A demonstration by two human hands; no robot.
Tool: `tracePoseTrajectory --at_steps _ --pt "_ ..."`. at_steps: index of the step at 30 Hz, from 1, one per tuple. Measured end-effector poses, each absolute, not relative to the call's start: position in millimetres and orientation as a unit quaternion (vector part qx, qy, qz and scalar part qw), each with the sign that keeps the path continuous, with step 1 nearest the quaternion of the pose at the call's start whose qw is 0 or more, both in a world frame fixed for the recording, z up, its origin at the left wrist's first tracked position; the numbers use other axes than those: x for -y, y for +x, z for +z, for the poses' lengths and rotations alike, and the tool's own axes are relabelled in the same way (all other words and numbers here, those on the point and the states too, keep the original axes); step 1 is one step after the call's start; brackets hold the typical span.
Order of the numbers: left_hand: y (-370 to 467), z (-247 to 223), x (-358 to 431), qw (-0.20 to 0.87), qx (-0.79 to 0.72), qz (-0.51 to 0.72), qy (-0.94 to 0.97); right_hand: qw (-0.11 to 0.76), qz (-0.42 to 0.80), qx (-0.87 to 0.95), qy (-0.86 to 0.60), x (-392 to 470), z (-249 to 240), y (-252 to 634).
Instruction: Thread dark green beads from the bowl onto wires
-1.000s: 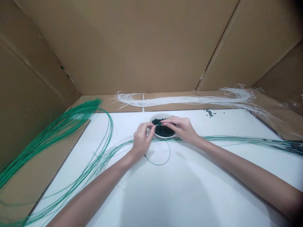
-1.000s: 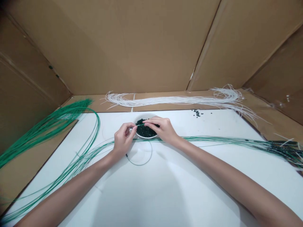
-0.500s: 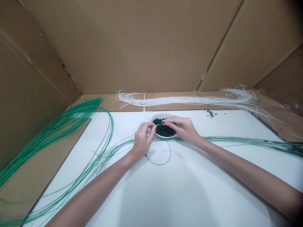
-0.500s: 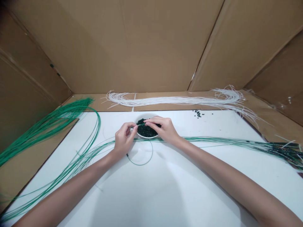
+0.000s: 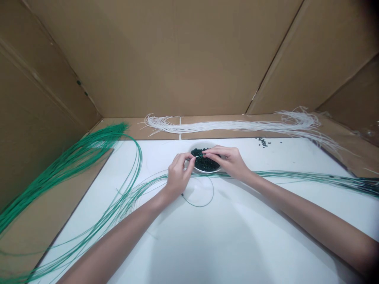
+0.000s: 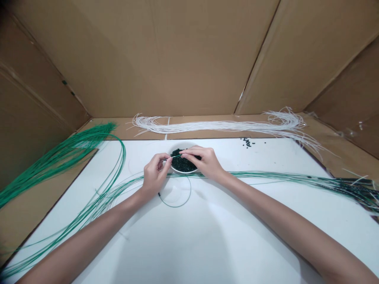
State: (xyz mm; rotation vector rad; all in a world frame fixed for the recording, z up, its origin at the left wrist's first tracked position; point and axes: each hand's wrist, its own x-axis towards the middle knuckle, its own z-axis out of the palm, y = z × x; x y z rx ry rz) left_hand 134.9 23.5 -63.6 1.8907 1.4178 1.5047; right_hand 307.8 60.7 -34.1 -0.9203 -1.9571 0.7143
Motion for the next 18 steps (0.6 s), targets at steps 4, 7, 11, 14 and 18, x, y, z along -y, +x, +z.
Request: tracePoseTrajectory --at_steps 4,7,11,14,18 --pt "134.7 -64.2 -23.6 0.169 -0.5 0.528 0.665 0.422 0.287 0.781 -0.36 -60.7 -33.8 308.0" --pt "134.7 -64.2 -23.8 0.181 -0.495 0.536 0.66 0.418 0.288 0.78 -0.367 -60.7 -33.8 307.6" --pt "134.6 -64.0 -23.8 0.175 -0.491 0.537 0.663 0.419 0.284 0.779 -0.368 -61.6 -35.4 307.4" --pt "134.2 -64.4 -23.3 0.156 -0.484 0.526 0.682 0.417 0.284 0.779 -0.372 -62.5 -36.3 307.7" --pt "133.8 -65.5 -22.6 0.135 -0.48 0.514 0.698 0.413 0.29 0.779 -0.371 -63.0 -35.3 308.7"
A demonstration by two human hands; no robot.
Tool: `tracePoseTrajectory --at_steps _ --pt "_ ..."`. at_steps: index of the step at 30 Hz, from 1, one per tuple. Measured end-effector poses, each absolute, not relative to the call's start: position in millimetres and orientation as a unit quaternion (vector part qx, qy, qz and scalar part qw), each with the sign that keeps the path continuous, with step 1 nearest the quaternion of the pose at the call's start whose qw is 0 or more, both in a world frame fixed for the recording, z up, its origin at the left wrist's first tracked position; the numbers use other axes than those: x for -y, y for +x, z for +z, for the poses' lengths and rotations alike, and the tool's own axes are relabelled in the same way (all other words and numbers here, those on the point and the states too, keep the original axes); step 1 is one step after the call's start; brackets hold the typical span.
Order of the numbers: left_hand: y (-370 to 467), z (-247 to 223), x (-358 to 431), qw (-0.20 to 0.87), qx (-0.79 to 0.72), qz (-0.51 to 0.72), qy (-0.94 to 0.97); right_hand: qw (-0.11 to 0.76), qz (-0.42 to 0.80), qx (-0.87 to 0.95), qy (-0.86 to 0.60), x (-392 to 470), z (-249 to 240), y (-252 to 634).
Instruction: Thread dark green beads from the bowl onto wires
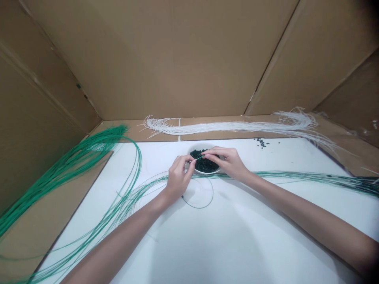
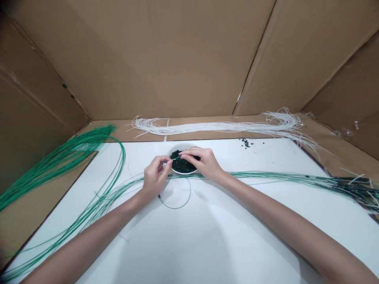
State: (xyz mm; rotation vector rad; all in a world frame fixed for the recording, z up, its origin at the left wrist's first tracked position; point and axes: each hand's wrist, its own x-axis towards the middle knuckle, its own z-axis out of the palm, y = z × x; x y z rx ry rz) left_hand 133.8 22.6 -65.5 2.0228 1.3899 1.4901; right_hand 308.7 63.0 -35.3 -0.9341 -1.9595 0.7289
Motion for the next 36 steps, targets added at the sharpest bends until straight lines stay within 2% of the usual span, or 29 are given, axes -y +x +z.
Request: tracePoseTrajectory --at_steps 13,36 --pt "134.0 -64.0 -22.1 0.108 -0.467 0.501 0.721 0.386 0.345 0.776 -0.36 -65.5 -30.4 310.1" --pt "134.5 -64.1 -22.6 0.059 -0.423 0.517 0.742 0.35 0.294 0.829 -0.322 -60.4 -25.9 308.9"
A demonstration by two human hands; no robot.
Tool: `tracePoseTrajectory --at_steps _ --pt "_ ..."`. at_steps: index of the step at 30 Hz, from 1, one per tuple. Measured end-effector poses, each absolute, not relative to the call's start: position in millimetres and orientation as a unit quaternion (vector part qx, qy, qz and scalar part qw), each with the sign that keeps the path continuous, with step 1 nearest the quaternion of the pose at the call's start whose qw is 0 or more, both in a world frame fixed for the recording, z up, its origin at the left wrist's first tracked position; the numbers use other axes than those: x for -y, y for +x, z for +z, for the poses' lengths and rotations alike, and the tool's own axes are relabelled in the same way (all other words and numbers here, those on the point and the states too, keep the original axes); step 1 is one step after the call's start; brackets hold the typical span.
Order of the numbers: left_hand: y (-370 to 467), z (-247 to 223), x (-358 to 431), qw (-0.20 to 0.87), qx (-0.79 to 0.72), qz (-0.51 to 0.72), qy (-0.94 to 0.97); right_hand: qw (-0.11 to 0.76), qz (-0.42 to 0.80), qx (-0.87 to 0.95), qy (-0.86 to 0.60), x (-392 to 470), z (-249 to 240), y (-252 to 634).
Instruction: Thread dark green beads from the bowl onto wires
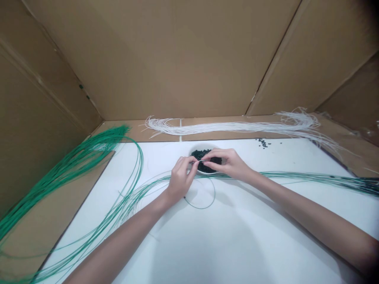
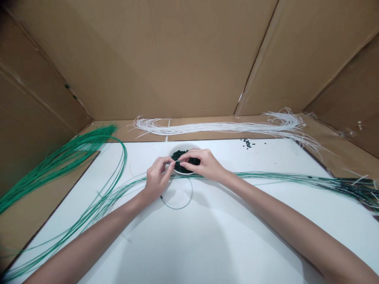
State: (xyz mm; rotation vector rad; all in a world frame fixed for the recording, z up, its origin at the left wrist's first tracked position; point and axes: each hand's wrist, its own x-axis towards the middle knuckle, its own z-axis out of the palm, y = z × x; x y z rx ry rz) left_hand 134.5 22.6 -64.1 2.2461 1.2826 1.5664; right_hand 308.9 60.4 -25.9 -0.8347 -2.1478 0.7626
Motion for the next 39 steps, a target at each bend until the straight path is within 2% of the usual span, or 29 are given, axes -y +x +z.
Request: tracePoseTrajectory --at_steps 39 --pt "134.3 -65.9 -23.2 0.051 -0.415 0.503 0.756 0.379 0.267 0.835 -0.297 -59.9 -26.1 305.4"
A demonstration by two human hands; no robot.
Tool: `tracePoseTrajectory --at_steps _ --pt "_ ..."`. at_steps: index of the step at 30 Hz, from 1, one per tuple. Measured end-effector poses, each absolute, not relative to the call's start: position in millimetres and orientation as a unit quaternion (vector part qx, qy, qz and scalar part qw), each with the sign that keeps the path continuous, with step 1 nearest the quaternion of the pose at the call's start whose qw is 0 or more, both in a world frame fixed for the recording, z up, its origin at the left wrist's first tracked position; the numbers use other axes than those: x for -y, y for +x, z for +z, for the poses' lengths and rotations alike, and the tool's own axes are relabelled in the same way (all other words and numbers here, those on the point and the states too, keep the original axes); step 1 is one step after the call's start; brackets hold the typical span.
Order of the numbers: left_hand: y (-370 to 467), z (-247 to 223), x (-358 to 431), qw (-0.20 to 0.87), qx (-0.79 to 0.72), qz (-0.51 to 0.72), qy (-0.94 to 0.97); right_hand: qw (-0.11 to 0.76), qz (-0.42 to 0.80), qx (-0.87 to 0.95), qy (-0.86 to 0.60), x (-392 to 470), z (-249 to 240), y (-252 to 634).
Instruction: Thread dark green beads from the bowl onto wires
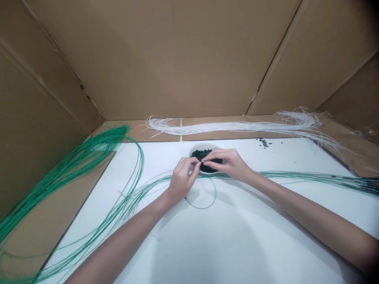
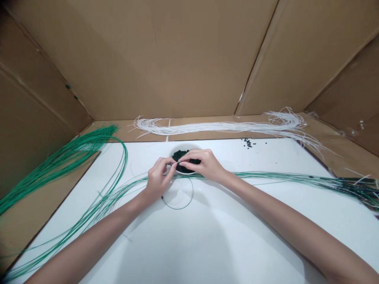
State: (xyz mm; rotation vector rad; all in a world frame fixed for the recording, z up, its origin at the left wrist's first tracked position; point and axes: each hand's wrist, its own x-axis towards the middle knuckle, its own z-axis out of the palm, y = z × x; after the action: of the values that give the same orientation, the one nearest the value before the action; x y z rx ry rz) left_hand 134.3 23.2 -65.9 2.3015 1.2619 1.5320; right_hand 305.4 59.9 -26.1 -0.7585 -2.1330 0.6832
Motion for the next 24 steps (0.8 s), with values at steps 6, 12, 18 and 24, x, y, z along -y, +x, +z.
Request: tracePoseTrajectory --at_steps 6,12,18,24 --pt "134.4 -65.8 -22.7 0.05 -0.412 0.507 0.756 0.381 0.269 0.831 -0.302 -59.4 -26.4 306.1" --pt "134.6 -64.9 -23.1 0.047 -0.41 0.51 0.755 0.383 0.248 0.838 -0.299 -59.7 -26.8 306.2" --pt "134.4 -63.7 -21.9 0.044 -0.409 0.51 0.755 0.388 0.21 0.854 -0.275 -62.0 -29.2 306.2" --pt "134.2 -64.6 -22.2 0.044 -0.412 0.507 0.756 0.389 0.195 0.86 -0.267 -62.4 -30.3 306.6"
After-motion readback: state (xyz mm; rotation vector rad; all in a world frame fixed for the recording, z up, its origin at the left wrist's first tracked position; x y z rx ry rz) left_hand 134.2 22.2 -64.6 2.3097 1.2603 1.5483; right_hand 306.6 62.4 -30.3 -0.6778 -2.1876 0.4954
